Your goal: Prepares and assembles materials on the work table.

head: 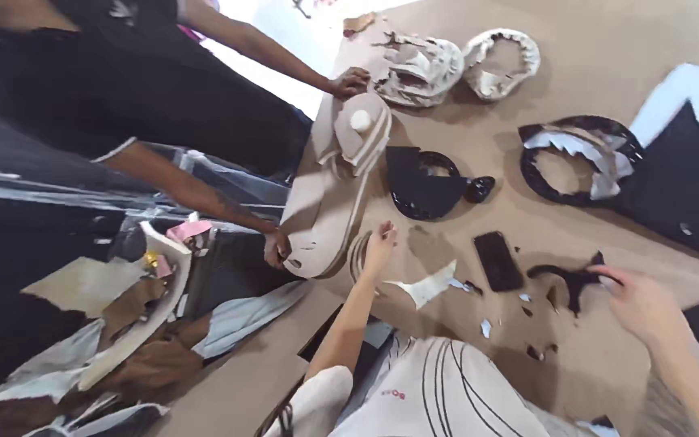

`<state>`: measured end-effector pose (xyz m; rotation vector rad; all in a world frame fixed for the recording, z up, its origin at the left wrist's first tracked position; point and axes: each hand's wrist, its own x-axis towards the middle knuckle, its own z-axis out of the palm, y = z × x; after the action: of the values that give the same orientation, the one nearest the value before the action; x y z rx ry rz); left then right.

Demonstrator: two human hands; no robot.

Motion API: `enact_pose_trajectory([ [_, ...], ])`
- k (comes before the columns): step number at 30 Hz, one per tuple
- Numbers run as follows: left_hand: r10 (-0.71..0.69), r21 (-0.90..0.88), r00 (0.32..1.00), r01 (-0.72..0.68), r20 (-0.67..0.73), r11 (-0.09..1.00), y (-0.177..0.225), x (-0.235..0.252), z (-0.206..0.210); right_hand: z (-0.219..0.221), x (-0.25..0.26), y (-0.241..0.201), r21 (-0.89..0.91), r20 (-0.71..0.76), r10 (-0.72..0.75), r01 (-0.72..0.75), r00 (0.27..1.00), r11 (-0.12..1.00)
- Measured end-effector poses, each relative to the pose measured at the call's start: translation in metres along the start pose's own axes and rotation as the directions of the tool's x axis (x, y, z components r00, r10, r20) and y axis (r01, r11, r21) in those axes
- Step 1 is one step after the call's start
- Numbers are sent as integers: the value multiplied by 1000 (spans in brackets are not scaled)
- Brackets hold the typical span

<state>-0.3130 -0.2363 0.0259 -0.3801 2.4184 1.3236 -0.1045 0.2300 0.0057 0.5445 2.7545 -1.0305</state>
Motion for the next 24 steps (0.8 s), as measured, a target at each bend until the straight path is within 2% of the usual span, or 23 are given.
enact_pose_trajectory([
  [3,85,-38,982,-93,-171,995,40,67,-21,9,11,-29,-83,-199,-26,9,980,997],
  [6,236,31,895,-242,-378,970,84,129,-50,23,26,-78,-11,-219,-61,60,974,998],
  [8,264,24,884,-277,-387,961,105,163,-56,41,54,-115,73,-199,-153,170,968,983],
  [10,281,-21,912,-301,-298,953,111,180,-45,62,105,-155,234,-184,-205,246,961,941],
  [12,311,-49,924,-329,-224,943,106,174,-20,71,179,-200,526,-91,-116,146,989,838],
  [13,319,-78,922,-343,-220,936,101,165,-6,74,226,-220,693,-13,-44,41,999,720],
  [14,320,-122,918,-354,-234,927,94,150,7,78,276,-239,831,86,33,-90,996,549],
  [15,316,-172,916,-362,-245,916,87,134,18,84,329,-256,902,175,108,-204,979,381],
  [16,307,-232,919,-364,-249,902,78,117,29,89,380,-271,926,217,181,-261,959,271],
  [19,292,-367,941,-335,-170,868,41,61,44,112,484,-301,955,156,353,-233,922,185],
  [21,299,-386,953,-296,-55,874,15,28,36,121,511,-308,966,143,403,-216,904,140],
  [24,254,-349,966,-223,44,910,-27,-1,13,130,516,-315,969,67,404,-156,912,190],
])
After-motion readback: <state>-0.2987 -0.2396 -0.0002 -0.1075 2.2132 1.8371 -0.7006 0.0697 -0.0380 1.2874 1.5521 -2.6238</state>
